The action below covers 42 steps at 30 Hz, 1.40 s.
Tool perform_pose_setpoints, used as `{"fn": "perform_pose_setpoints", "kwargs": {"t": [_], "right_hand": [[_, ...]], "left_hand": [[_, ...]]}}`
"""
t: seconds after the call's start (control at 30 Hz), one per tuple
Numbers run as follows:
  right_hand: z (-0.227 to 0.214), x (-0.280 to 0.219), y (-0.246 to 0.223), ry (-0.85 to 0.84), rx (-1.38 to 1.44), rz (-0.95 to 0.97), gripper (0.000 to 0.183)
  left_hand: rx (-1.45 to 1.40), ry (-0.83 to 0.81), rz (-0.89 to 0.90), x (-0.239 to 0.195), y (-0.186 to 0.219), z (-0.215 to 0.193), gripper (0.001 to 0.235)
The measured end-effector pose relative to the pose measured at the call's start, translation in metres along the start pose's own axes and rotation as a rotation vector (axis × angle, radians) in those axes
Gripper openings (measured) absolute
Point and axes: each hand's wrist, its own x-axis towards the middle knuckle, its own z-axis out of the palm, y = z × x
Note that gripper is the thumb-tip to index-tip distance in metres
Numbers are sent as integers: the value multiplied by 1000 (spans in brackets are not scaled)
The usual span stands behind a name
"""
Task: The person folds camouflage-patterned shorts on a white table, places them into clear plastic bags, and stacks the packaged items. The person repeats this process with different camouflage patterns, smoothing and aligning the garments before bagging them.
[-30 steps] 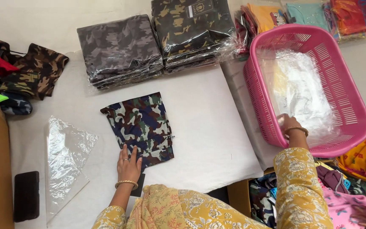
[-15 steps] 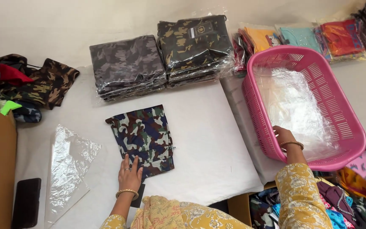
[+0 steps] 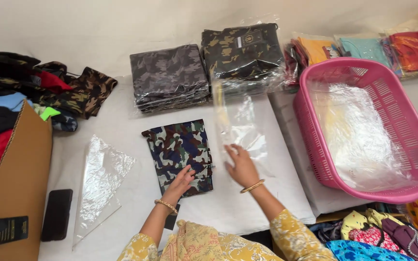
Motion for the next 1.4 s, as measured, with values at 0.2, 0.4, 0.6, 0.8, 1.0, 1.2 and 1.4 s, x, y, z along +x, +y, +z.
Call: {"fn": "perform_pose_setpoints", "kwargs": {"t": [0.2,0.4,0.6,0.8,1.0,1.2,1.4], "right_hand": [[106,-30,-38,-282,236,-139,62],[113,-23,36,-139,314,308,59],[134,-21,43,-263,564,507,47],[142,6,29,-198,556,605,53],[163,21,25,-311,831,776,67],[158,12,-4,-327,779,591,73],[143,16,-28,-218,816,357,104]], "left_hand": [[-473,334,-67,33,-54,-12,61],[-443,656,21,31,-99,-57,23],[-548,1004,248,24,-95,-111,7],[-141,1348,79,-31,-47,-163,54],[334,1393,148,-33,-93,-111,24],[276,727,-163,-2,-105,-35,61],[286,741,-131,14,-84,-8,64]]}}
